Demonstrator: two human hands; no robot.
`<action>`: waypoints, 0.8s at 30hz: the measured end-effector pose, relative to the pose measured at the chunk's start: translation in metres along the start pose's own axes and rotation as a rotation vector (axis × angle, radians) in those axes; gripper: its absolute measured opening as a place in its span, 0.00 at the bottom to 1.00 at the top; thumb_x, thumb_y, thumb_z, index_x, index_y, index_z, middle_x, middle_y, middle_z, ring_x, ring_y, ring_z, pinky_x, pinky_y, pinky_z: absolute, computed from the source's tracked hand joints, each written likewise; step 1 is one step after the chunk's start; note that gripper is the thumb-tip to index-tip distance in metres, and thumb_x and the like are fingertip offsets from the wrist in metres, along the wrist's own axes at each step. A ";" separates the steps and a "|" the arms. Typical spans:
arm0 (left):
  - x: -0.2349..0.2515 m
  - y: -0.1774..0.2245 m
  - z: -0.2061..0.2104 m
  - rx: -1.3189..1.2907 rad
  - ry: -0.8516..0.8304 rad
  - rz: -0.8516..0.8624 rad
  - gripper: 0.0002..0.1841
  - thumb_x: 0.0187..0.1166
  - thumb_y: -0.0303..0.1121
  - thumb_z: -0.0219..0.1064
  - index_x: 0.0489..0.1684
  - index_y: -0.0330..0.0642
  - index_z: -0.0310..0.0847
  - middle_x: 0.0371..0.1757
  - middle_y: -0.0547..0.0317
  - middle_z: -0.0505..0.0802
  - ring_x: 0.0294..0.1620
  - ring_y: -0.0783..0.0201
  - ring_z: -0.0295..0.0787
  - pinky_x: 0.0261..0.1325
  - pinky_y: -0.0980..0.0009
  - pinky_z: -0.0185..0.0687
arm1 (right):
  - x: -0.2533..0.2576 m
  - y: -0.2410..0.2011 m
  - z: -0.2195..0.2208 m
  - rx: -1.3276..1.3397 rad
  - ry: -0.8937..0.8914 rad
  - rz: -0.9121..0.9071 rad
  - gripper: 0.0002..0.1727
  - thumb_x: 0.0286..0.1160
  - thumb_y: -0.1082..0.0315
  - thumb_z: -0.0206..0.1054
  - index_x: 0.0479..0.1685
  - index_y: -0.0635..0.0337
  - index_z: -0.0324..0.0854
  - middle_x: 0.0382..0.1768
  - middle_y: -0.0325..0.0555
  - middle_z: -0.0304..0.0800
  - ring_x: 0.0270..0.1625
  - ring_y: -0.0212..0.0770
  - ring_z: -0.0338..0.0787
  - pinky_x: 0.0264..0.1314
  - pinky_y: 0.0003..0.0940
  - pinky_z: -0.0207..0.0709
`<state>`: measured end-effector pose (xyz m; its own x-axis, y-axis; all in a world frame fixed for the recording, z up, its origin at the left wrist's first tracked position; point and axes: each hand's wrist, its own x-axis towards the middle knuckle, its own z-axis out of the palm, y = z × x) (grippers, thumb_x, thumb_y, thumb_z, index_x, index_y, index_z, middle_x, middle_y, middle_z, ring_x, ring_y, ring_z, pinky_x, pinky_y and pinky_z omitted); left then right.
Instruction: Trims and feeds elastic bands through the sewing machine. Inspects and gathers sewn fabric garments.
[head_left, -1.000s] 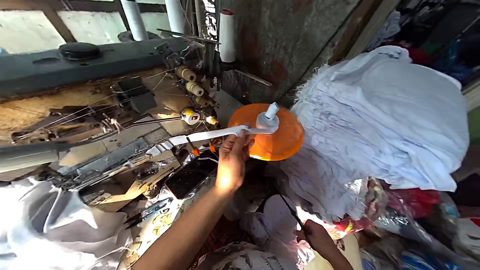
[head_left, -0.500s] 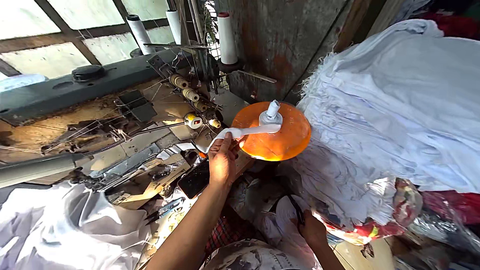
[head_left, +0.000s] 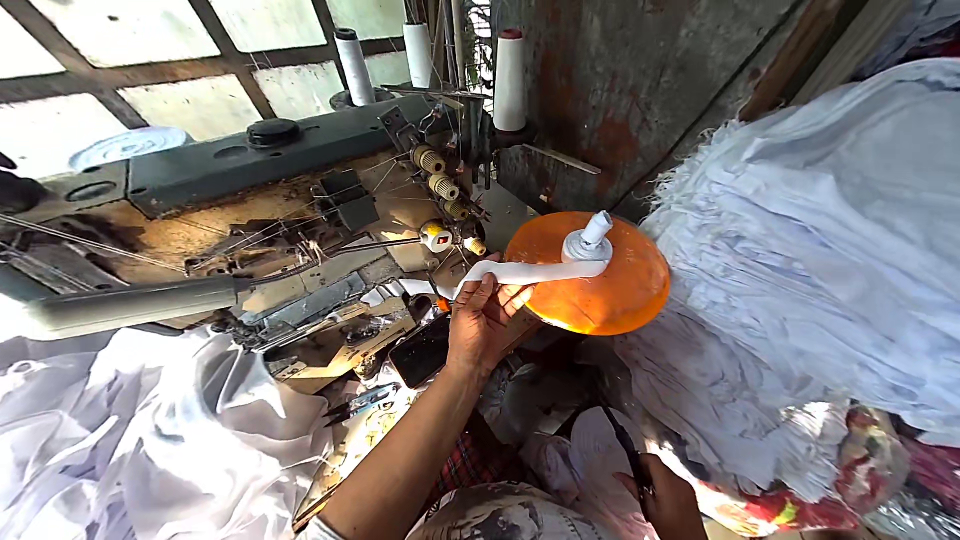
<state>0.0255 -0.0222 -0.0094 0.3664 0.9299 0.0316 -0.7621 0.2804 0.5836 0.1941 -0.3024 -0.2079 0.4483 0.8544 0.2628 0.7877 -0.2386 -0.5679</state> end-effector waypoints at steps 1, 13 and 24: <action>0.000 0.000 0.001 -0.004 -0.012 -0.003 0.19 0.94 0.28 0.40 0.66 0.36 0.78 0.49 0.44 0.95 0.45 0.52 0.97 0.55 0.56 0.93 | 0.006 -0.007 -0.010 -0.013 0.036 -0.053 0.26 0.67 0.50 0.74 0.37 0.73 0.86 0.23 0.58 0.89 0.22 0.56 0.90 0.24 0.56 0.82; 0.004 0.002 0.004 0.105 0.033 0.008 0.20 0.97 0.34 0.35 0.64 0.40 0.74 0.46 0.49 0.95 0.45 0.55 0.97 0.53 0.57 0.93 | 0.133 -0.066 -0.161 -0.058 0.117 -0.184 0.31 0.65 0.46 0.76 0.43 0.73 0.83 0.25 0.57 0.86 0.25 0.54 0.86 0.28 0.53 0.79; 0.001 0.003 -0.002 0.236 -0.045 0.057 0.13 0.90 0.22 0.50 0.59 0.35 0.82 0.50 0.49 0.96 0.45 0.58 0.97 0.54 0.61 0.94 | 0.132 -0.033 -0.177 0.071 -0.126 -0.225 0.39 0.55 0.35 0.75 0.45 0.67 0.82 0.30 0.48 0.86 0.31 0.37 0.84 0.36 0.37 0.80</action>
<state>0.0228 -0.0197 -0.0088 0.3540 0.9295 0.1033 -0.6382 0.1593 0.7532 0.3019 -0.2637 -0.0163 0.2057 0.9341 0.2917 0.8278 -0.0071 -0.5609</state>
